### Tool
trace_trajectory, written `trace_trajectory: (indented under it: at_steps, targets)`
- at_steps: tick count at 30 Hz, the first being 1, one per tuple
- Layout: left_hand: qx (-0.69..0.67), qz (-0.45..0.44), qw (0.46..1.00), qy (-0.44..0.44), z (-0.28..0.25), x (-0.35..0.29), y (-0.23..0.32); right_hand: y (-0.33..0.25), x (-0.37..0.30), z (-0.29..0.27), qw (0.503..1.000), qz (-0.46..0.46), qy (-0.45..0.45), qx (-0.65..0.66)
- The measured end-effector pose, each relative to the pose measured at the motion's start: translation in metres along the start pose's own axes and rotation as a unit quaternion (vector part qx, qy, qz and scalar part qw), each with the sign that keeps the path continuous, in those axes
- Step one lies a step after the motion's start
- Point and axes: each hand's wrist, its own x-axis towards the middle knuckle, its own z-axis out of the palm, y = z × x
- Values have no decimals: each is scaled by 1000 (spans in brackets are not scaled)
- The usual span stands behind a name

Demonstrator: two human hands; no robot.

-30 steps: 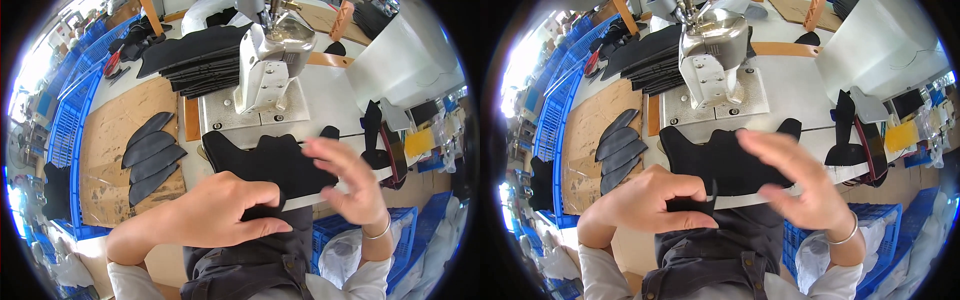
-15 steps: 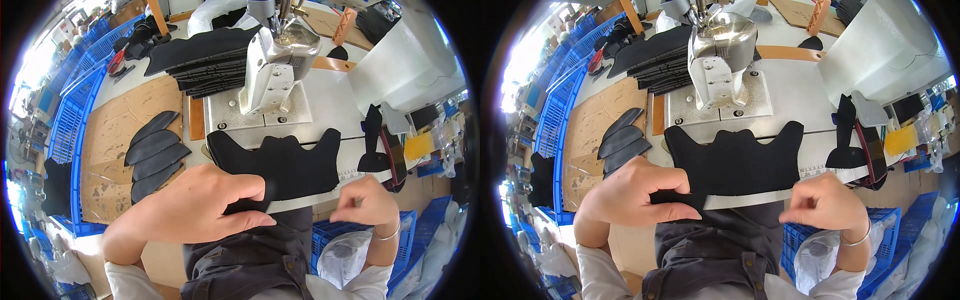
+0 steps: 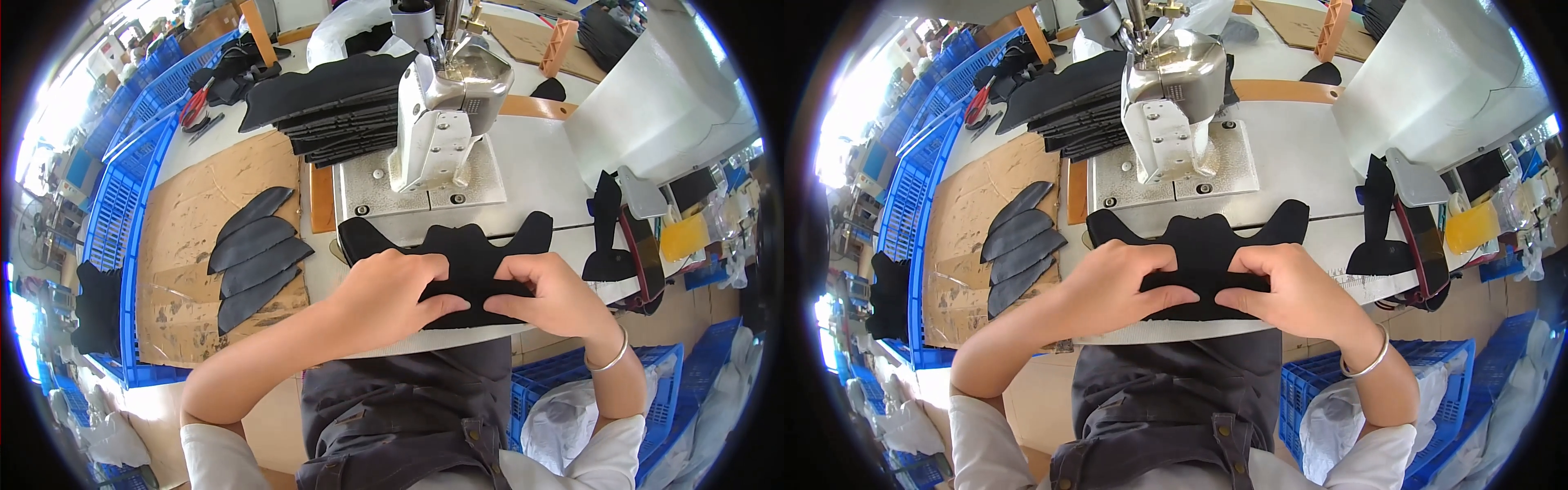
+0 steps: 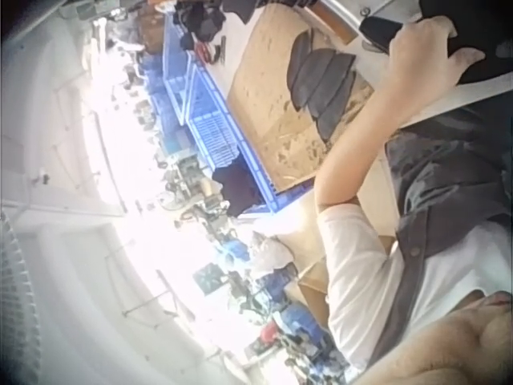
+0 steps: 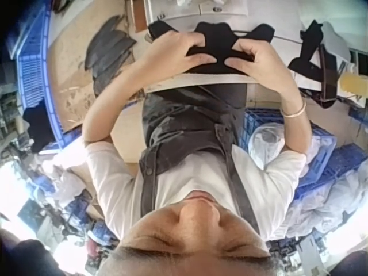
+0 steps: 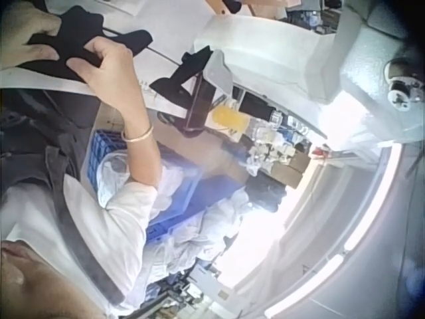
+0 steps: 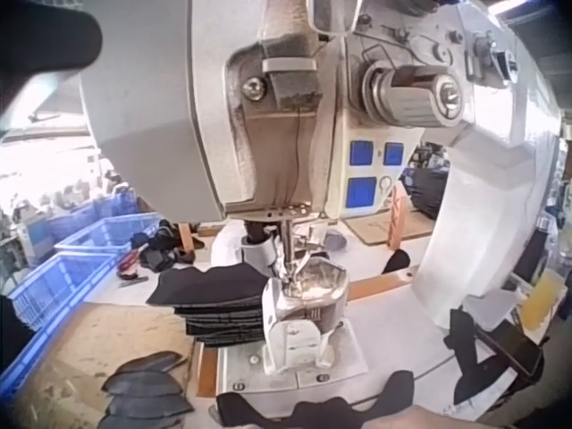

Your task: The recorder is aligning and stitching black shoe upper components using a industrial sewing machine.

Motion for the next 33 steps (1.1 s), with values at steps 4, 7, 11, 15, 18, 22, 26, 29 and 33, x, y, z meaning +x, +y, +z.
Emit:
trace_trajectory:
  at_steps: [4, 7, 11, 15, 18, 22, 26, 29, 33]
  targets:
    - [34, -32, 999, 18, 13, -1, -14, 3, 7, 8, 989, -61, 48, -125]
    - [26, -48, 998, -9, 6, -2, -14, 2, 8, 8, 989, -58, 46, -128]
    - [24, -50, 998, -28, 8, -1, -16, 3, 7, 8, 987, -65, 63, -133]
    - [34, -50, 998, -17, 10, -3, -15, 5, 5, 7, 987, -60, 57, -137]
    - [39, -48, 998, -7, 11, -3, -15, 4, 3, 6, 982, -100, 58, -149]
    - [37, -43, 998, -2, 14, -4, -17, 4, 1, 6, 978, -84, 64, -180]
    - [49, -48, 998, -8, 12, -4, -15, 2, 0, 7, 977, -75, 64, -188]
    - [51, -50, 997, -11, 12, -4, -14, 4, -1, 7, 977, -83, 65, -185]
    - [48, -52, 997, -12, 13, -4, -14, 3, -1, 7, 979, -76, 64, -180]
